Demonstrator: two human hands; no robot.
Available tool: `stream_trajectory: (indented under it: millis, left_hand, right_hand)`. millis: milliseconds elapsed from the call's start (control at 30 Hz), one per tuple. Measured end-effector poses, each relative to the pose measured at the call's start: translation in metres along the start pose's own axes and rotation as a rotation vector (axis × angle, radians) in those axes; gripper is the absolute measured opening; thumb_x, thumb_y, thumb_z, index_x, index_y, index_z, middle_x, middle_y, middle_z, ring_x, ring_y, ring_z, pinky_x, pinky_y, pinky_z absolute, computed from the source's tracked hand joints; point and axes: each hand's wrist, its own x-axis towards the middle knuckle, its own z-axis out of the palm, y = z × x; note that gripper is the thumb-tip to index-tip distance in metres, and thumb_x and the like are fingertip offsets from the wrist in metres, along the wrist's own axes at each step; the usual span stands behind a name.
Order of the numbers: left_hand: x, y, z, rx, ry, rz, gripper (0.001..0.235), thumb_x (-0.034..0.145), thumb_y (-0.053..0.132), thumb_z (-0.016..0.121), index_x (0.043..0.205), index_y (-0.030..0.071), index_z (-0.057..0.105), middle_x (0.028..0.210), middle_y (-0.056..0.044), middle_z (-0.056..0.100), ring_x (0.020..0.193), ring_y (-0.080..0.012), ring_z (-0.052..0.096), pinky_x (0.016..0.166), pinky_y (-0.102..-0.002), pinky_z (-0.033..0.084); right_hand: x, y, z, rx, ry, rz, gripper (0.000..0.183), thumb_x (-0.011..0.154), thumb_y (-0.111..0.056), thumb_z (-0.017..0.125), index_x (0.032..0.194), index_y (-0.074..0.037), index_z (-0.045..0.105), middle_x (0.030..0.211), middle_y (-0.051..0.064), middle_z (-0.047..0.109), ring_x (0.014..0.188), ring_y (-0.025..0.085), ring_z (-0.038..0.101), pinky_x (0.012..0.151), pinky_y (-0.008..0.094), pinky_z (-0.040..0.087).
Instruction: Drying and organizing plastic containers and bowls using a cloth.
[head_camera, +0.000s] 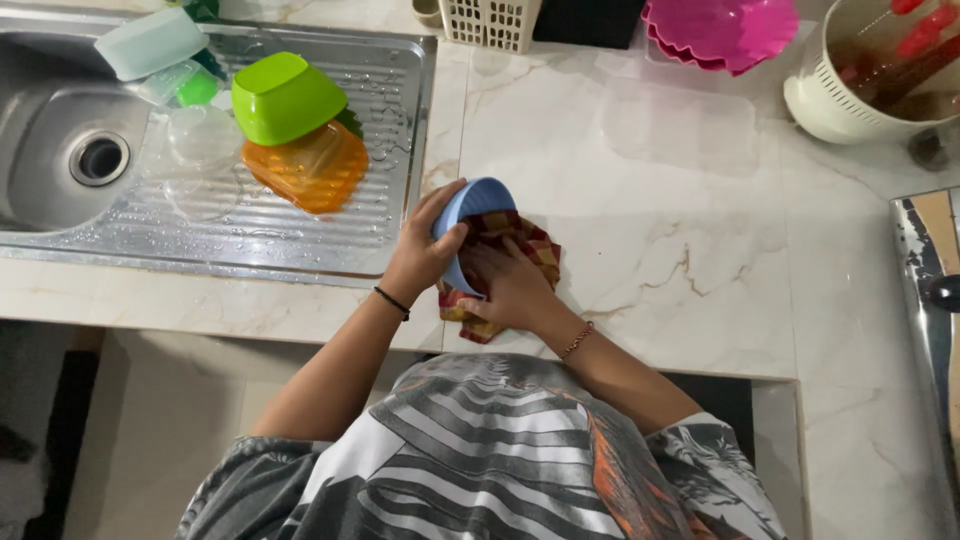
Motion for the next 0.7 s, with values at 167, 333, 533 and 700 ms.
stream_trajectory:
  millis: [167, 333, 533, 700]
  left_hand:
    - [0.008, -0.006, 0.0, 0.054, 0.004, 0.012, 0.058, 0.088, 0.03, 0.065, 0.143, 0.013, 0.06, 0.141, -0.021, 0.061, 0.131, -0.0378, 0.06, 0.11, -0.044, 0.047]
    - [0.018, -0.017, 0.0, 0.06, -0.028, -0.023, 0.058, 0.087, 0.03, 0.064, 0.143, 0.015, 0.06, 0.139, -0.022, 0.062, 0.13, -0.0374, 0.059, 0.11, -0.043, 0.047]
    - [0.007, -0.008, 0.002, 0.124, 0.114, 0.083, 0.084, 0.089, 0.037, 0.081, 0.159, 0.016, 0.04, 0.161, -0.031, 0.027, 0.147, -0.0509, 0.034, 0.112, -0.053, 0.04]
    - [-0.022, 0.022, 0.013, 0.241, 0.051, 0.128, 0.093, 0.074, 0.039, 0.086, 0.154, 0.018, 0.045, 0.162, -0.024, 0.032, 0.144, -0.0484, 0.041, 0.113, -0.054, 0.042]
  right_hand:
    - [0.017, -0.028, -0.049, 0.411, -0.299, 0.253, 0.076, 0.081, -0.053, 0.071, 0.138, -0.006, 0.057, 0.131, 0.016, 0.065, 0.123, 0.032, 0.061, 0.108, 0.048, 0.045]
    - [0.003, 0.003, -0.009, 0.448, -0.275, 0.199, 0.067, 0.082, -0.038, 0.071, 0.138, -0.006, 0.056, 0.132, 0.013, 0.066, 0.123, 0.03, 0.062, 0.113, 0.048, 0.042]
    - [-0.002, 0.004, 0.001, 0.064, -0.041, 0.052, 0.047, 0.091, -0.029, 0.069, 0.131, -0.004, 0.064, 0.131, 0.014, 0.068, 0.122, 0.032, 0.064, 0.112, 0.049, 0.04]
    - [0.009, -0.042, -0.039, 0.372, -0.239, 0.444, 0.047, 0.094, -0.04, 0.067, 0.125, -0.003, 0.064, 0.12, 0.016, 0.071, 0.116, 0.033, 0.065, 0.1, 0.045, 0.051]
